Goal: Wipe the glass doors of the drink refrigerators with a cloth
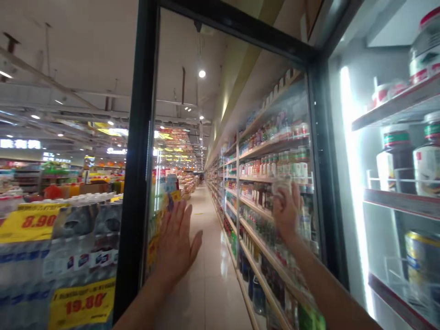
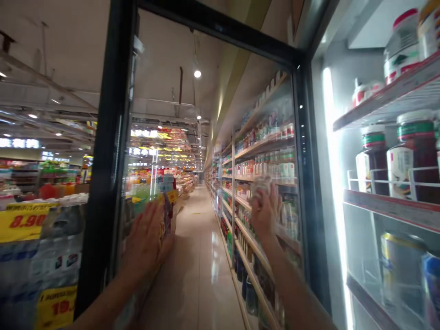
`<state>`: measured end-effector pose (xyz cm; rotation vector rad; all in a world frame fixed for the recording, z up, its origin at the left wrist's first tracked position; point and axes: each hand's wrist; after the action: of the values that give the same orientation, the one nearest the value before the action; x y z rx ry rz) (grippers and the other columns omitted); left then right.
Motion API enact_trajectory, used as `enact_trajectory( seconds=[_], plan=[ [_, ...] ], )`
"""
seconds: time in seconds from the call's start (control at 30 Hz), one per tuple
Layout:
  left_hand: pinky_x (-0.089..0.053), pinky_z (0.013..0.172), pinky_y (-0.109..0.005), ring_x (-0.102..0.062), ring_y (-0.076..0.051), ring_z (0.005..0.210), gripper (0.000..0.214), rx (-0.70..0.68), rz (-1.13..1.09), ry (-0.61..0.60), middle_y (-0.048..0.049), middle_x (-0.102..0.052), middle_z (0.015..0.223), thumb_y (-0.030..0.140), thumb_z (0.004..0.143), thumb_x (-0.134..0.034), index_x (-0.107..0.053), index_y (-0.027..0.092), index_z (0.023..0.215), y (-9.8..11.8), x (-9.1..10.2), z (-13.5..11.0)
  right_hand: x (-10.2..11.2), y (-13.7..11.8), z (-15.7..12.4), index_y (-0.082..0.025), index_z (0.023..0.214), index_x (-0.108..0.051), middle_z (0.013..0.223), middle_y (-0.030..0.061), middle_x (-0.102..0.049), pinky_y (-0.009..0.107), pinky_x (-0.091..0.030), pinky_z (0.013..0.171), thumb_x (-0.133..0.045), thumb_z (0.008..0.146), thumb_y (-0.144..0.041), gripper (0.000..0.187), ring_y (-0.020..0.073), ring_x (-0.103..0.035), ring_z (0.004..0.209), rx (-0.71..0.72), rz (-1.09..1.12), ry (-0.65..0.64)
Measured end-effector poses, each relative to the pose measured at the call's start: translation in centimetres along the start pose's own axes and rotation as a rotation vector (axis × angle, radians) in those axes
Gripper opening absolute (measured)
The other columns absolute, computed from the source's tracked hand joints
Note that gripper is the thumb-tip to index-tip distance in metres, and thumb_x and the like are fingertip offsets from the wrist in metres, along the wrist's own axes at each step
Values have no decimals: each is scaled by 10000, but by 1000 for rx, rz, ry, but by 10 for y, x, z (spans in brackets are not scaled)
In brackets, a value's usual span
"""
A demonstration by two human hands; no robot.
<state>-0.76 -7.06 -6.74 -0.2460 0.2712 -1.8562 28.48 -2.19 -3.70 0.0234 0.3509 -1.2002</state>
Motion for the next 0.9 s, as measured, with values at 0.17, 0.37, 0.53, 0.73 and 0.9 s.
enact_trajectory(
  seconds=[0.17,0.37,0.53,0.73,0.9],
  plan=[
    [-266,1086,-502,-237,-290,1391,630,100,133,30,-156,-364,1452,262,846,-512,-277,176,1424,13,-12,12,-10,-24,-12,-208,1262,-486,1456,126,-360,495,-302,1052,-396,851,-191,421,249,-261,1382,182,102,-94],
    [-268,1088,-500,-254,-292,1385,630,117,87,25,-142,-395,1436,275,842,-523,-283,201,1420,12,-11,11,-10,-17,2,-311,1261,-525,1455,61,-384,536,-193,1102,-419,860,-213,426,237,-289,1374,349,-9,-283],
    [-212,1115,-537,-233,-298,1392,578,200,-27,25,-117,-331,1478,349,851,-508,-336,225,1389,19,-17,63,-4,48,43,-197,1340,-461,1459,169,-343,619,-279,1020,-312,893,-265,476,315,-317,1352,-182,-116,-65],
    [-91,1134,-575,-165,-305,1410,590,233,-114,59,-73,-258,1516,387,861,-483,-312,253,1409,22,-25,103,-3,-22,35,-307,1316,-471,1497,35,-307,497,-226,1109,-334,913,-253,429,215,-225,1404,422,-76,-390],
    [-99,1136,-569,-171,-313,1407,588,211,-128,47,-79,-265,1513,377,853,-492,-333,246,1403,17,-23,95,-1,21,61,-248,1336,-460,1488,99,-316,607,-234,1061,-312,905,-259,456,286,-296,1367,13,-156,-257]
  ],
)
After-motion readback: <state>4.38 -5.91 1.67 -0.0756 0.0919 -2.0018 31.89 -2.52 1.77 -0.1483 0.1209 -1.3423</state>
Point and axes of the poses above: each hand's wrist, its own z-axis towards the middle knuckle, its own x-axis out of the back of the hand, y = z × x
